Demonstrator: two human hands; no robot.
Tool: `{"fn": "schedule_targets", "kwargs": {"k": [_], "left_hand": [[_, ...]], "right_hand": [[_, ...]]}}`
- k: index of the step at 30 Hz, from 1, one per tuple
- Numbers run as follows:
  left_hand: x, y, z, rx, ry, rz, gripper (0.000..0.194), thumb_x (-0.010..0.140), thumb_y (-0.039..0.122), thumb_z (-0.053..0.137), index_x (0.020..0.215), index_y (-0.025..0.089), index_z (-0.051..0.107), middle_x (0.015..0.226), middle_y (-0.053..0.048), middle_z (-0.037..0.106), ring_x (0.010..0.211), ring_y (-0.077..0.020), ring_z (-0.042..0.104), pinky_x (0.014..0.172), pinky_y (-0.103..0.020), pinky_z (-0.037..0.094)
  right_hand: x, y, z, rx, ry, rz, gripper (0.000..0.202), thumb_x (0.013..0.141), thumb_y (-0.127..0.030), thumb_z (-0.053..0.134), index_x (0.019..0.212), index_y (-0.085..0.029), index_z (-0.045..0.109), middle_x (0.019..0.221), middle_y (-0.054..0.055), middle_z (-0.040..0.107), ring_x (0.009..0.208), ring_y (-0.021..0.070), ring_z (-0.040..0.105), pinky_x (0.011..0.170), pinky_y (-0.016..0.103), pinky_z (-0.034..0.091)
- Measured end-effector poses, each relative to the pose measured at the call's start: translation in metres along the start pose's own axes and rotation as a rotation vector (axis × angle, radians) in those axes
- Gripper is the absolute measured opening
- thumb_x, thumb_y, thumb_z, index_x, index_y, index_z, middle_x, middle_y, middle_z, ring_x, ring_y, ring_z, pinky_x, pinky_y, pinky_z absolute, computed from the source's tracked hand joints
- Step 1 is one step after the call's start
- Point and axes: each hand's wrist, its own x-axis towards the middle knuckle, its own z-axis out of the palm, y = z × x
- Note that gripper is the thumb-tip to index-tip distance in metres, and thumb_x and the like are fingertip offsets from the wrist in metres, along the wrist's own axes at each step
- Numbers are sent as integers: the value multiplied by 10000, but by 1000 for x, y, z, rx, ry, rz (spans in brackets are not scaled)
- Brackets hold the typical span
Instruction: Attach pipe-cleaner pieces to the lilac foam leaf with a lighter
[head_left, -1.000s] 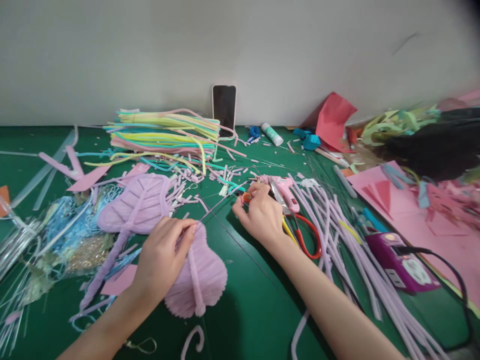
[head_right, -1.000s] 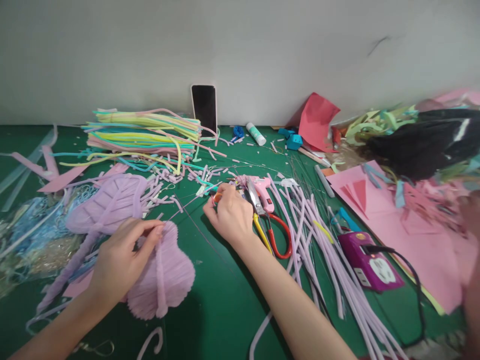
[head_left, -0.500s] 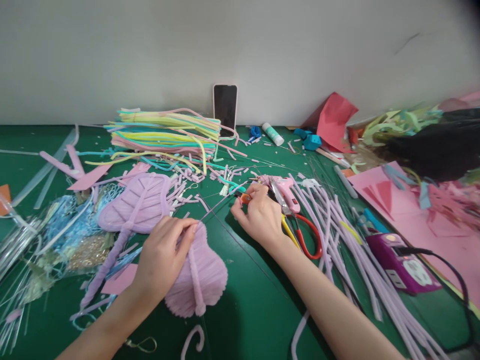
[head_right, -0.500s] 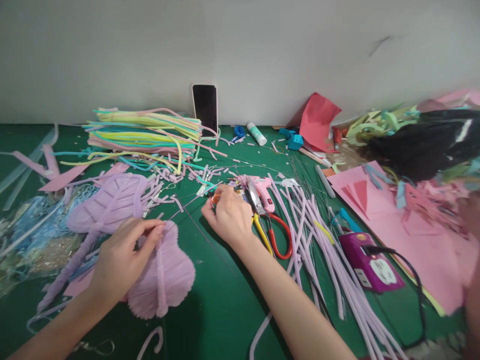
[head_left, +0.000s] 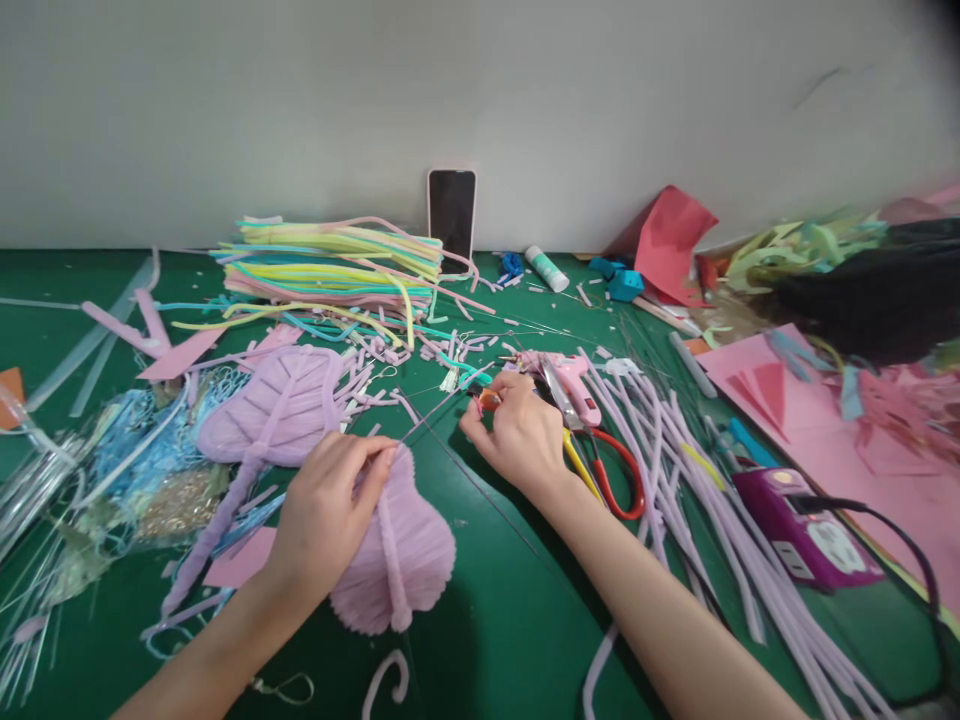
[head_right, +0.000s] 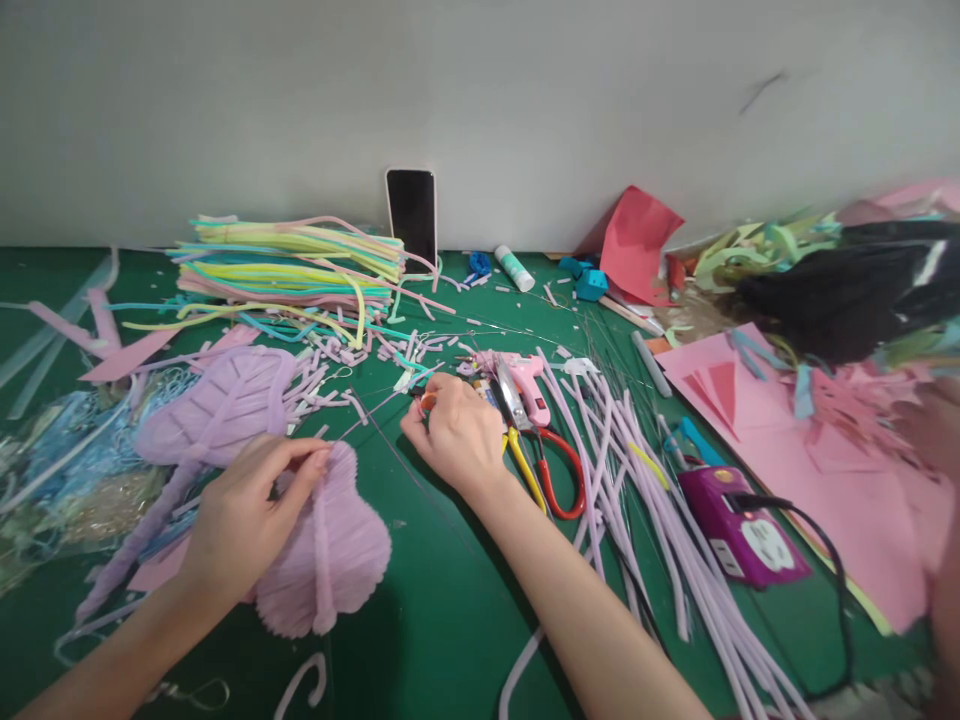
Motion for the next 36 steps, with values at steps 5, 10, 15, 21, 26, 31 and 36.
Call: {"fn": "schedule_targets", "kwargs": {"k": [5,10,15,21,26,31,36], "left_hand": [[0,1,0,-1,3,-8,109,922,227,497,895,184,592,799,-12,667,761,-157,624,703,-272,486],[0,2,-1,1,0,-25,126,924,241,485,894,191,597,801,-14,677,759,-159,628,696,-278,490],[0,2,-2,1,4,-30,136,923,249,480,889,193,600,793,-13,674,750,-161,628,701,-280,494],[0,3,-3,-26,7,-40,151,917,264,484,879,191,610,792,-19,683,762,-171,639,716,-290,504],[2,6,-4,-106,-28,-187,197,910,327,481,862,206,630,781,-12,702,721,-166,654,658,-275,511],[2,7,-6,-227,-69,-309,229,897,391,495,861,221,644,735,13,707,648,-148,650,602,-249,499],[2,7,-7,-296,-71,-355,248,885,424,512,859,221,652,706,17,704,633,-149,648,619,-251,500]], "right_hand": [[2,1,-1,-132,58,-147,86,802,-237,505,856,-193,455,655,7,589,607,168,553,504,264,345],[2,1,-1,-144,28,-141,63,815,-233,483,860,-190,473,660,10,582,617,165,541,513,267,338],[2,1,-1,-180,30,-95,71,814,-250,493,843,-186,489,635,3,570,608,157,545,491,262,317],[4,0,-2,-212,52,-109,76,805,-262,507,824,-190,492,622,-3,556,590,151,522,492,266,306],[3,6,-5,-214,27,-155,39,822,-228,499,792,-215,476,643,-8,538,631,161,493,541,275,323],[2,9,-5,-181,51,-106,53,827,-250,508,803,-214,478,652,1,539,641,167,500,538,273,342],[-1,6,-1,-18,72,68,140,843,-316,503,845,-183,462,670,21,583,555,143,539,469,249,328]]}}
